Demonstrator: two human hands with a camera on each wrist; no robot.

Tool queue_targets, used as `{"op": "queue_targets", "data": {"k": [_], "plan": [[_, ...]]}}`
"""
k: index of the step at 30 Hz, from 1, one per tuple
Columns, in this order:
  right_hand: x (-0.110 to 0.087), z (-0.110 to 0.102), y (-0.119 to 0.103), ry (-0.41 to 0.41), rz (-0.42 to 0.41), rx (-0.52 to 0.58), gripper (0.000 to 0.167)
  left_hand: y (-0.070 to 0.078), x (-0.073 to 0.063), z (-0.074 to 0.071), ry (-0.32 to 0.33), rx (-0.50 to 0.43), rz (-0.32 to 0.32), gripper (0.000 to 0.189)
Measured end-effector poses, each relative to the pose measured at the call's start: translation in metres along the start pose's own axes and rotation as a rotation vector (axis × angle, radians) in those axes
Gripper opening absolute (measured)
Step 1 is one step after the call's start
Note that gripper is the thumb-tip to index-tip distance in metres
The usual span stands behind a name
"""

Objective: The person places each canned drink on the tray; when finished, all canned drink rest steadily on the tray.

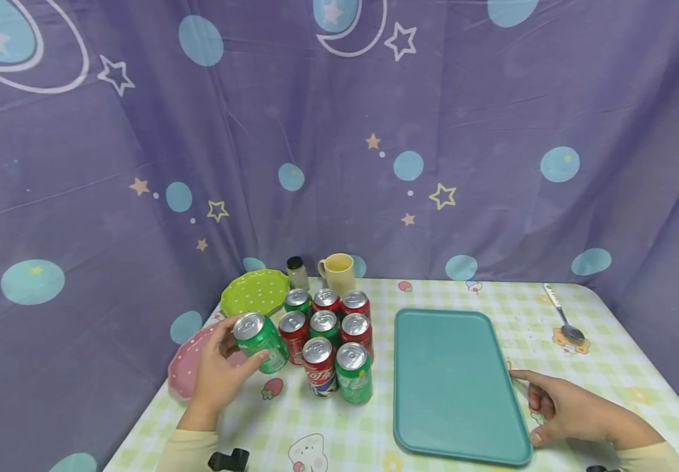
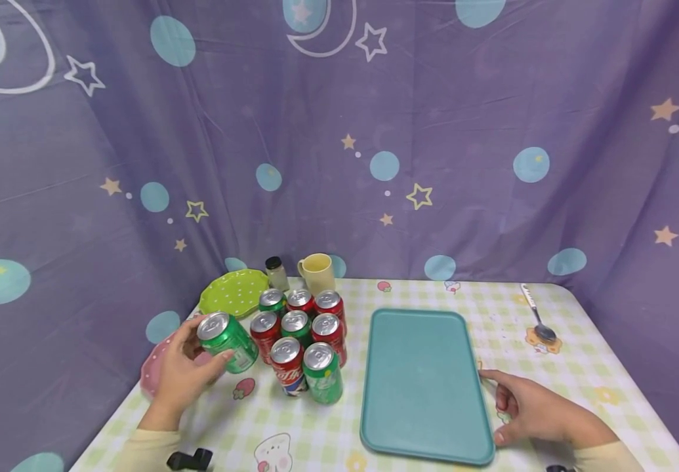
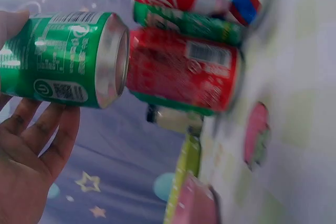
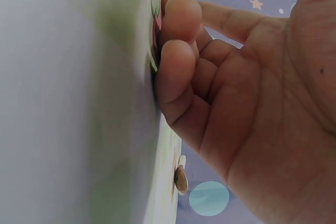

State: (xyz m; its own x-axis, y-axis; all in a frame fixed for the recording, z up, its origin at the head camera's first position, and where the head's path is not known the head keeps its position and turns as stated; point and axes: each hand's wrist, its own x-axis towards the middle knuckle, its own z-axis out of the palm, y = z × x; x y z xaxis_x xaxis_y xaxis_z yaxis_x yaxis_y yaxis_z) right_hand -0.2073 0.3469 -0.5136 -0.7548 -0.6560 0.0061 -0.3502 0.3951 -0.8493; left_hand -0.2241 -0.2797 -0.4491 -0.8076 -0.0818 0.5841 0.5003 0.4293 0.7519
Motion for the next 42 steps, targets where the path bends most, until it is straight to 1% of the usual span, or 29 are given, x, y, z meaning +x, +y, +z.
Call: {"op": "queue_targets", "data": {"k": [3,6,10,14,18,22,24,28,32,38,42], "plan": [[0.0,0.0,0.0,0.0,0.007,-0.001,0.105,0.012,0.007,0.003,-0.008,-0.024,0.07,0.079],[0.0,0.0,0.0,0.0,0.013,-0.001,0.105,0.03,0.015,0.009,-0.023,-0.043,0.112,0.077],[0.0,-0.001,0.0,-0.002,0.018,0.001,0.106,0.058,0.023,0.021,-0.044,-0.091,0.137,0.075],[0.0,-0.002,-0.001,-0.002,0.026,0.006,0.106,0.079,0.031,0.04,-0.075,-0.135,0.137,0.075],[-0.001,-0.002,-0.001,0.002,0.033,0.003,0.106,0.092,0.036,0.063,-0.11,-0.173,0.127,0.074],[-0.002,-0.001,0.0,0.007,0.04,-0.001,0.106,0.102,0.038,0.088,-0.157,-0.212,0.125,0.072],[-0.001,-0.001,0.0,0.004,0.043,0.001,0.106,0.107,0.038,0.101,-0.181,-0.223,0.129,0.071],[0.0,-0.002,0.001,-0.001,0.05,0.013,0.106,0.117,0.038,0.127,-0.234,-0.275,0.15,0.072],[0.0,-0.002,0.0,0.001,0.054,0.01,0.106,0.125,0.037,0.153,-0.281,-0.315,0.144,0.071],[0.001,-0.001,-0.001,0.003,0.056,-0.009,0.107,0.133,0.032,0.192,-0.302,-0.345,0.105,0.07],[0.001,-0.002,-0.003,-0.002,0.076,0.018,0.108,0.138,0.028,0.22,-0.306,-0.348,0.08,0.069]]}}
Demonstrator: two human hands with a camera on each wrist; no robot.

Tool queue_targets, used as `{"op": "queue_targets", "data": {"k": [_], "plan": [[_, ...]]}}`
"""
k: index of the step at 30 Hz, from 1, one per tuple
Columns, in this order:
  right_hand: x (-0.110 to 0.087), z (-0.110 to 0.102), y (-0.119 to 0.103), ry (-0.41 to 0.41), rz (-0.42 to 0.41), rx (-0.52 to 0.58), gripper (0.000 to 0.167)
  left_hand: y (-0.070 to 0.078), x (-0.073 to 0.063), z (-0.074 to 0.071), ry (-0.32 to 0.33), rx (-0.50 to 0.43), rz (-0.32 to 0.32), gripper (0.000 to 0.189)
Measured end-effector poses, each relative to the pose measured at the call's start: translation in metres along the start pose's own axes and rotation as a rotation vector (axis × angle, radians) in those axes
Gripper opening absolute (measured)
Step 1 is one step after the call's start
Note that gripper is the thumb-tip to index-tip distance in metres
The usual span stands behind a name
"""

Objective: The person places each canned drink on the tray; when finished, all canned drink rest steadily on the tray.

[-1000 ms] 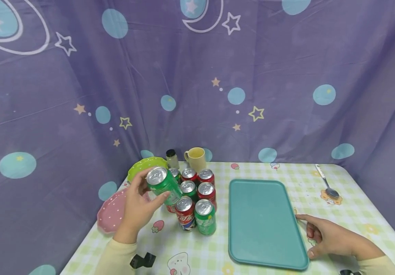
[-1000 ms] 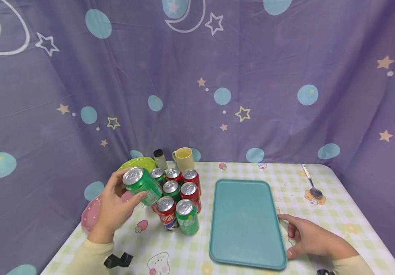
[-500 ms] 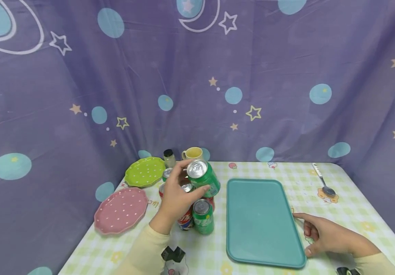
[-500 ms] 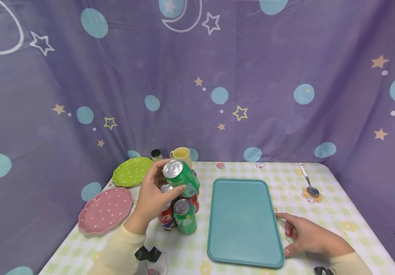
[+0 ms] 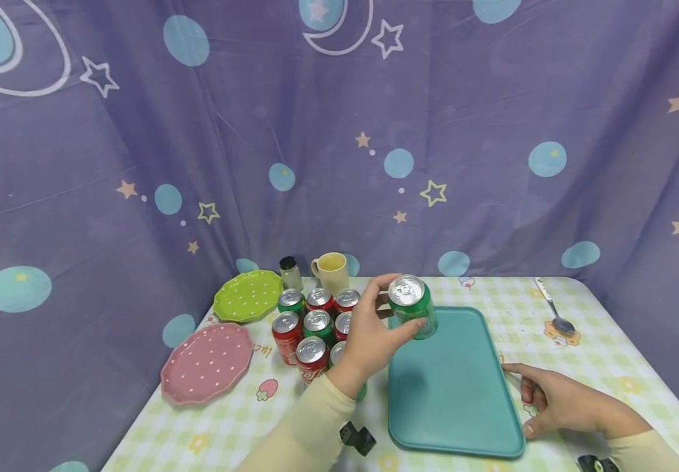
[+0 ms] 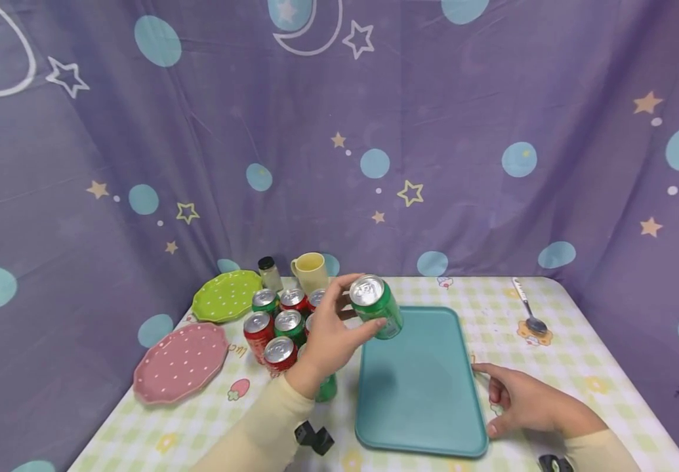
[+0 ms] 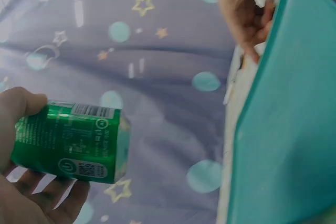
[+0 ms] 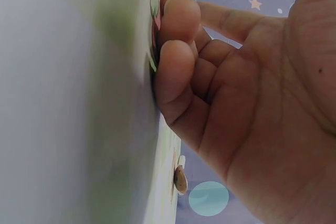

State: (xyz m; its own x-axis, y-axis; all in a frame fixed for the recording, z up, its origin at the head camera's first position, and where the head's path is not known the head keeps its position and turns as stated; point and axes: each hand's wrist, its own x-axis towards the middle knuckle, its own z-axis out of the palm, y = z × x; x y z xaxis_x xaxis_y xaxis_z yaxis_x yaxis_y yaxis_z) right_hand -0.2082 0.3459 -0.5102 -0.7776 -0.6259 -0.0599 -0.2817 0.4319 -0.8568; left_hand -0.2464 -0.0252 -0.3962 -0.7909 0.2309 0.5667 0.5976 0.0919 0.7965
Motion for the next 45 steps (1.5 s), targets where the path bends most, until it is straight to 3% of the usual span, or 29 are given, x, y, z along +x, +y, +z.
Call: {"op": "queue_targets", "data": {"k": [10,21,26,32,45], "plan": [[0.0,0.001,-0.003,0.001,0.048,0.007,0.108,-0.03,0.007,0.059,-0.061,0.044,-0.068,0.067],[0.002,0.001,-0.004,0.013,0.072,-0.008,0.107,-0.077,0.016,0.097,-0.088,0.085,-0.288,0.063],[0.002,-0.001,-0.004,0.015,0.085,-0.006,0.107,-0.088,0.019,0.112,-0.089,0.107,-0.316,0.064],[0.001,0.0,-0.003,0.015,0.098,0.005,0.106,-0.091,0.023,0.125,-0.083,0.097,-0.336,0.065],[0.001,0.0,-0.005,0.023,0.088,-0.008,0.106,-0.1,0.032,0.138,-0.08,0.1,-0.352,0.064]]}}
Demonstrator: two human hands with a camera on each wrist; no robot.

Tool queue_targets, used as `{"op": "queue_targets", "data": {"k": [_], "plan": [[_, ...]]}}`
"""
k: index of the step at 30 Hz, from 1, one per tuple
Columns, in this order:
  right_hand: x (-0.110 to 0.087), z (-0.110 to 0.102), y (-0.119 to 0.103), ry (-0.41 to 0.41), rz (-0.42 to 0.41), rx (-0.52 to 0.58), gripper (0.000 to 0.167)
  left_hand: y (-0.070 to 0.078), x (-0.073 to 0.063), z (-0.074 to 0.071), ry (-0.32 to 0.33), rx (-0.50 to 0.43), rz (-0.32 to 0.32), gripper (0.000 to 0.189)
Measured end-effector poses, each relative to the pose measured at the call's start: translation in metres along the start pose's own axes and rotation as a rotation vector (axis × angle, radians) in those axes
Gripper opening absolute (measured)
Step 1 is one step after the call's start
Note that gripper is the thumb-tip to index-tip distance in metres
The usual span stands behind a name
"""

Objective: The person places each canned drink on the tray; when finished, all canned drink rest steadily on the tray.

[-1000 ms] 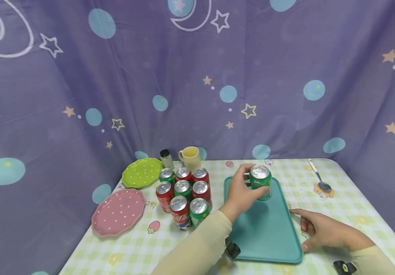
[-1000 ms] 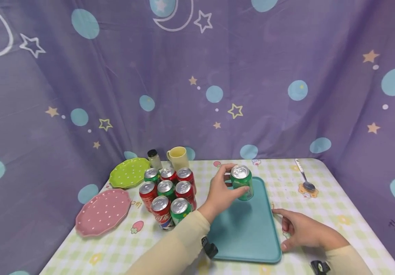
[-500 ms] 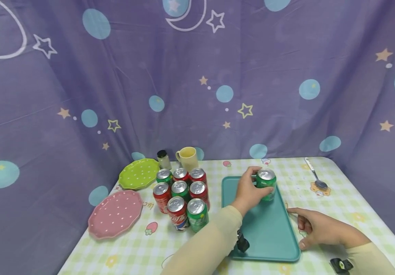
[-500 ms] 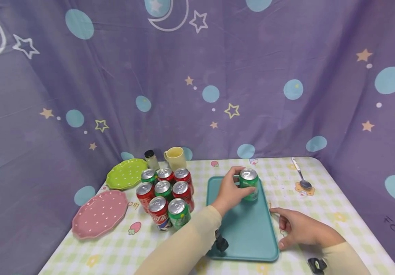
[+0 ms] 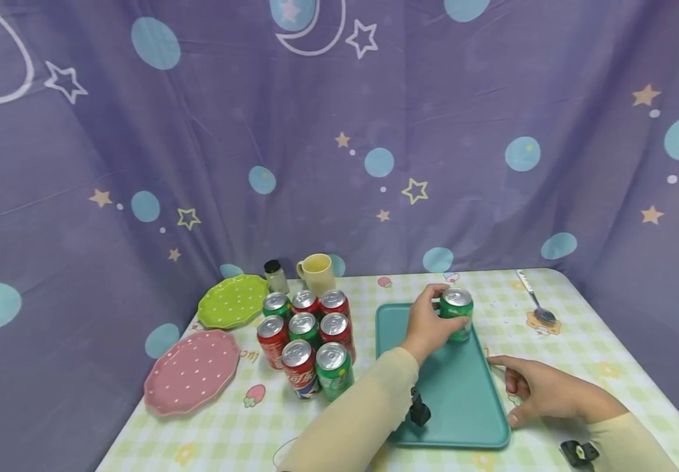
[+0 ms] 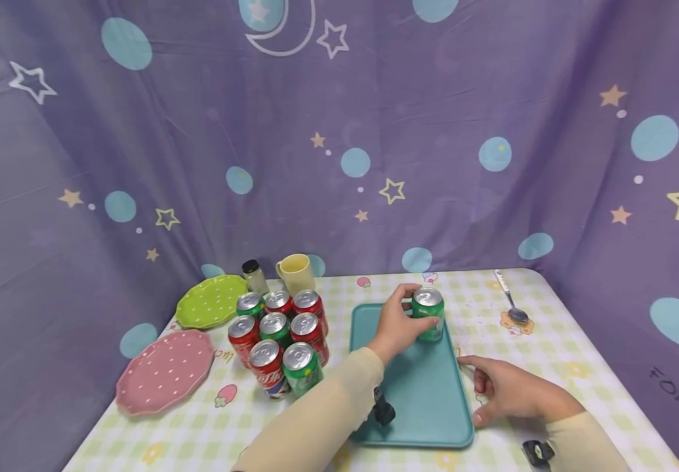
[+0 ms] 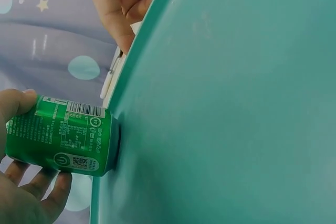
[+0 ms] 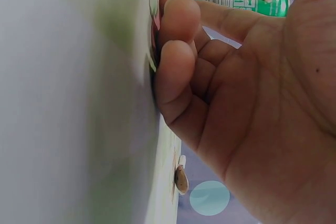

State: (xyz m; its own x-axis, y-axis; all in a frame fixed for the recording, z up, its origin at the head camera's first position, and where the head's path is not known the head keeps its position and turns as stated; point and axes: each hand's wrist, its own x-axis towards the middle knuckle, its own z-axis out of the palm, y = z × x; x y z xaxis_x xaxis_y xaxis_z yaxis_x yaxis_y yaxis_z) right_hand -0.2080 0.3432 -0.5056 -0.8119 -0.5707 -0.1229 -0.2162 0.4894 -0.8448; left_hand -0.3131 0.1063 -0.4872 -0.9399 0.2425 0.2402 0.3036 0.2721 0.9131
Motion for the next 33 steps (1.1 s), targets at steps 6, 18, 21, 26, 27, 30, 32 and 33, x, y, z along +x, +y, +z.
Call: {"op": "queue_targets", "data": {"k": [6,18,21,26,27,30,32,33], "plan": [[0.001,0.001,-0.001,0.007,-0.012,-0.015,0.105,-0.002,0.005,0.003,0.011,0.004,0.004,0.065],[0.001,0.001,-0.003,0.01,-0.016,-0.022,0.104,0.0,0.007,0.009,0.02,0.079,0.009,0.066],[0.001,0.001,-0.004,0.011,-0.008,-0.014,0.104,0.002,0.006,0.01,0.019,0.099,0.007,0.067],[0.0,0.001,-0.004,0.007,0.001,-0.001,0.105,0.003,0.005,0.009,0.008,0.114,0.001,0.069],[0.0,0.001,-0.004,0.005,0.004,0.0,0.105,0.003,0.005,0.009,0.002,0.116,0.001,0.07],[0.001,0.001,-0.004,0.006,0.009,0.0,0.106,0.004,0.004,0.007,-0.021,0.122,-0.004,0.074],[0.0,0.001,-0.004,0.006,0.011,0.004,0.107,0.006,0.002,0.004,-0.033,0.119,-0.002,0.077],[0.0,0.001,-0.003,0.007,0.011,0.001,0.107,0.008,0.001,0.002,-0.037,0.12,0.003,0.077]]}}
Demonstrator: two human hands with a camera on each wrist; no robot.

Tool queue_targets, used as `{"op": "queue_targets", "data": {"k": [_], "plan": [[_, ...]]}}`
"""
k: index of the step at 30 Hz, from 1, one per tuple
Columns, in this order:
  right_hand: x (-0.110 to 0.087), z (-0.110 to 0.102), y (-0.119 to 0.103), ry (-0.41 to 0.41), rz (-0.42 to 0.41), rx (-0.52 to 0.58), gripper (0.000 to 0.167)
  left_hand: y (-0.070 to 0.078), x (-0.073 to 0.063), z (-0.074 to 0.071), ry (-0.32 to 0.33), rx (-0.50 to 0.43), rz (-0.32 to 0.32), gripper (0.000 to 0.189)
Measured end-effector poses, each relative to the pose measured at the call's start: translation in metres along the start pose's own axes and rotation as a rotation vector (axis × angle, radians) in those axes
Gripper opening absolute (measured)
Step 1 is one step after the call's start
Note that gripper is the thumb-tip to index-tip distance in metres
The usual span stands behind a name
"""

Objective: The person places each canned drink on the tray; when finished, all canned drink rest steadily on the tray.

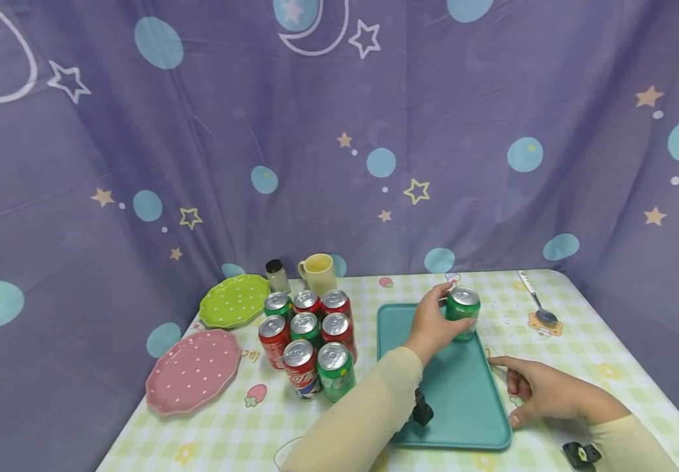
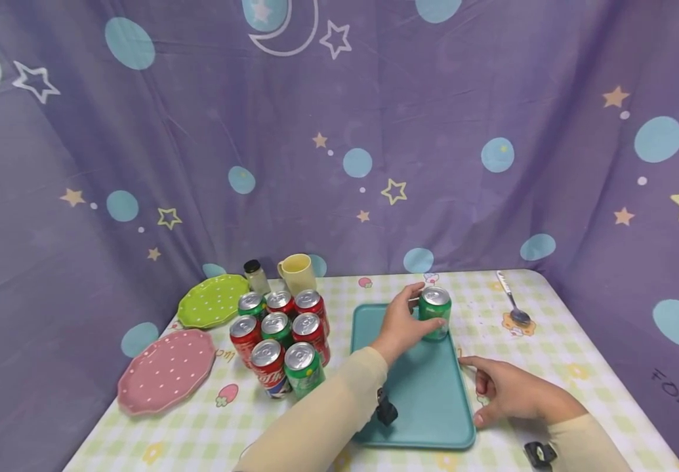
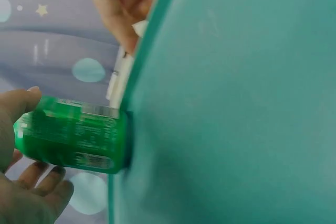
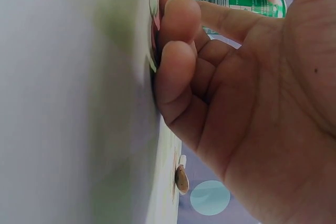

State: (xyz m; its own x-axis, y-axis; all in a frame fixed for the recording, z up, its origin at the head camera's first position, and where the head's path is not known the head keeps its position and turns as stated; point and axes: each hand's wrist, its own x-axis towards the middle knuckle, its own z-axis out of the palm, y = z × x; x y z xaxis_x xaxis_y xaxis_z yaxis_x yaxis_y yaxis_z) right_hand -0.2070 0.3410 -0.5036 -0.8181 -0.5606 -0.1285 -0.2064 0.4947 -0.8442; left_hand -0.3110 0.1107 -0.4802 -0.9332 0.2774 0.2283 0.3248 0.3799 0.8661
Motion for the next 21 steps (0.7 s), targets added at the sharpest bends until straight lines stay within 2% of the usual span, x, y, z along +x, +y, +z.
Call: {"op": "queue_targets", "data": {"k": [3,8,14,18,21], "plan": [[0.0,0.0,0.002,-0.004,-0.004,0.005,0.106,0.009,-0.006,-0.01,-0.004,0.001,0.032,0.078],[0.001,0.001,0.005,-0.008,-0.028,0.009,0.105,0.029,-0.022,-0.037,-0.003,0.019,0.143,0.076],[0.005,0.002,0.006,-0.006,-0.032,-0.012,0.106,0.042,-0.055,-0.09,0.033,0.035,0.329,0.07],[0.004,0.0,0.004,-0.003,-0.016,-0.012,0.108,0.044,-0.079,-0.126,0.065,0.021,0.404,0.067],[0.002,0.0,0.004,-0.002,-0.023,-0.006,0.108,0.039,-0.097,-0.151,0.085,-0.007,0.426,0.065]]}}
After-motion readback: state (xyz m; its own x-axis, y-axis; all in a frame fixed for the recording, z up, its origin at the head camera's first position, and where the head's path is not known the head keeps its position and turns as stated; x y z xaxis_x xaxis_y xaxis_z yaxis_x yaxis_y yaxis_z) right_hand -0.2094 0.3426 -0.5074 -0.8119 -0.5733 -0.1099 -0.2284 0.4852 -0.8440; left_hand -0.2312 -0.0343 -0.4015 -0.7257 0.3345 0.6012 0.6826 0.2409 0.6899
